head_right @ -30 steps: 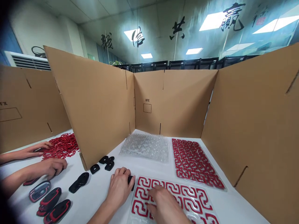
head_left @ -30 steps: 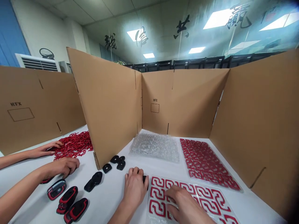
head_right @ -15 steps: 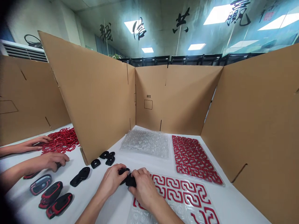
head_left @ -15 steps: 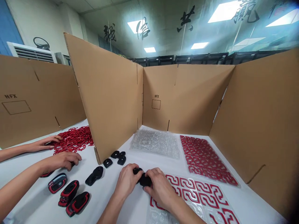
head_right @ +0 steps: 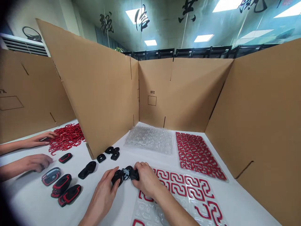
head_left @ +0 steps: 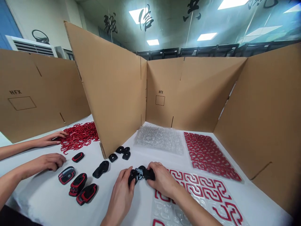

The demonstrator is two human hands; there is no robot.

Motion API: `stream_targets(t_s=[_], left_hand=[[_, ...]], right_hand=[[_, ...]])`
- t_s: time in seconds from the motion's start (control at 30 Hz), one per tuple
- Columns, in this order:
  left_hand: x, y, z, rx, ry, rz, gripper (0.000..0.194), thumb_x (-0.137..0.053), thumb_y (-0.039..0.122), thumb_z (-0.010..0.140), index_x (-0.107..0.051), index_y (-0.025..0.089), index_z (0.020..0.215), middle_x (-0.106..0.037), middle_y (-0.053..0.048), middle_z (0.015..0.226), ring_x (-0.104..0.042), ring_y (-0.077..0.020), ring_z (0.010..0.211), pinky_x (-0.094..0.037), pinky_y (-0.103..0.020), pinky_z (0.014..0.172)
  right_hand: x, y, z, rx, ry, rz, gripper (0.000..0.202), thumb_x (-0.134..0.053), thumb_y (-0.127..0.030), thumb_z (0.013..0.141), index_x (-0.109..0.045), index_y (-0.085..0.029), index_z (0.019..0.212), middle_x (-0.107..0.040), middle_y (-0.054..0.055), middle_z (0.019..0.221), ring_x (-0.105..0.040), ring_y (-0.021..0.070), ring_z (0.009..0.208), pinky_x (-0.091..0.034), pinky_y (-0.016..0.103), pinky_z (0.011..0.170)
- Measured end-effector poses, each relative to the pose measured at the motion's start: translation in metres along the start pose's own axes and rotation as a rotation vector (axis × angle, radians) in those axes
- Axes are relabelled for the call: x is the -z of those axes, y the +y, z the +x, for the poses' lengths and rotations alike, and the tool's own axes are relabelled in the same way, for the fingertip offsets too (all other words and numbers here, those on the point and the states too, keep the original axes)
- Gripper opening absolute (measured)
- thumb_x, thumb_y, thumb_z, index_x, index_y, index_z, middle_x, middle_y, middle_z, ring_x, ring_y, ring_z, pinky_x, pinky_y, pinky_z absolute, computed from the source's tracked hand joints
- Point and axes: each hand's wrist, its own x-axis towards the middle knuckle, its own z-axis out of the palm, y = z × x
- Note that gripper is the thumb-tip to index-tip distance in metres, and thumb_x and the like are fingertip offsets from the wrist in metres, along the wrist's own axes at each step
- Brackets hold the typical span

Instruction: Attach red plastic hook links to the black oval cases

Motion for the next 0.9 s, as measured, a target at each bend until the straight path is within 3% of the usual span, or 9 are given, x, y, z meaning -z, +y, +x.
stream_targets(t_s=[0.1,0.2,0.33,0.53,0.67,0.77,0.9], left_hand=[[0.003,-0.003,-0.009,-0.010,0.006,0.022,0.044,-0.041,0.023,0.088,-0.052,0.017,0.130,-0.059,-0.012,0.123,-0.062,-0.0239,0.110,-0.050,-0.037,0.094],[0.006,0.000,-0.010,-0.054,-0.094,0.065,0.044,-0.040,0.019,0.086,-0.054,0.017,0.128,-0.059,-0.010,0.119,-0.063,-0.0215,0.105,-0.050,-0.035,0.093],[0.003,0.009,-0.008,-0.058,-0.189,0.181,0.047,-0.044,0.015,0.084,-0.054,0.015,0.131,-0.060,-0.011,0.124,-0.058,-0.0222,0.113,-0.045,-0.034,0.099],[-0.002,0.009,0.003,-0.028,-0.269,0.328,0.054,-0.047,0.006,0.078,-0.056,0.017,0.130,-0.065,-0.010,0.120,-0.058,-0.0251,0.110,-0.045,-0.036,0.095],[0.016,0.013,0.026,-0.166,-0.272,0.215,0.060,-0.046,0.004,0.073,-0.056,0.020,0.130,-0.062,-0.006,0.128,-0.054,-0.0215,0.116,-0.041,-0.032,0.102],[0.026,0.018,0.043,-0.288,-0.402,0.097,0.059,-0.047,0.002,0.068,-0.063,0.026,0.120,-0.066,-0.001,0.121,-0.056,-0.0179,0.113,-0.038,-0.027,0.103],[0.018,0.014,0.049,-0.243,-0.496,0.138,0.060,-0.049,0.003,0.063,-0.064,0.024,0.117,-0.067,-0.002,0.115,-0.056,-0.0209,0.109,-0.041,-0.030,0.100]], right_hand=[[-0.003,-0.002,0.000,-0.008,0.051,0.046,0.048,-0.064,-0.020,0.076,-0.055,-0.020,0.123,-0.061,0.007,0.108,-0.057,0.0216,0.102,-0.041,0.028,0.089],[-0.011,-0.004,0.005,0.001,0.052,0.075,0.055,-0.062,-0.021,0.080,-0.052,-0.026,0.135,-0.058,0.007,0.112,-0.058,0.0201,0.104,-0.041,0.026,0.091],[-0.016,-0.004,0.016,-0.004,-0.009,0.029,0.045,-0.060,-0.020,0.081,-0.062,-0.023,0.125,-0.059,0.008,0.108,-0.058,0.0214,0.104,-0.041,0.027,0.091],[0.000,0.001,0.024,0.037,-0.097,-0.001,0.041,-0.065,-0.018,0.072,-0.067,-0.024,0.112,-0.064,0.005,0.103,-0.061,0.0192,0.096,-0.042,0.023,0.086],[-0.001,0.003,0.025,0.006,-0.104,-0.052,0.037,-0.062,-0.019,0.073,-0.067,-0.021,0.109,-0.064,0.007,0.099,-0.062,0.0207,0.094,-0.042,0.024,0.081],[-0.003,0.000,0.030,-0.001,-0.108,-0.097,0.032,-0.059,-0.017,0.073,-0.068,-0.018,0.104,-0.062,0.009,0.099,-0.059,0.0229,0.097,-0.041,0.026,0.083],[0.005,-0.002,0.041,0.057,-0.177,-0.135,0.024,-0.060,-0.018,0.074,-0.069,-0.019,0.096,-0.063,0.008,0.094,-0.058,0.0228,0.095,-0.041,0.026,0.082]])
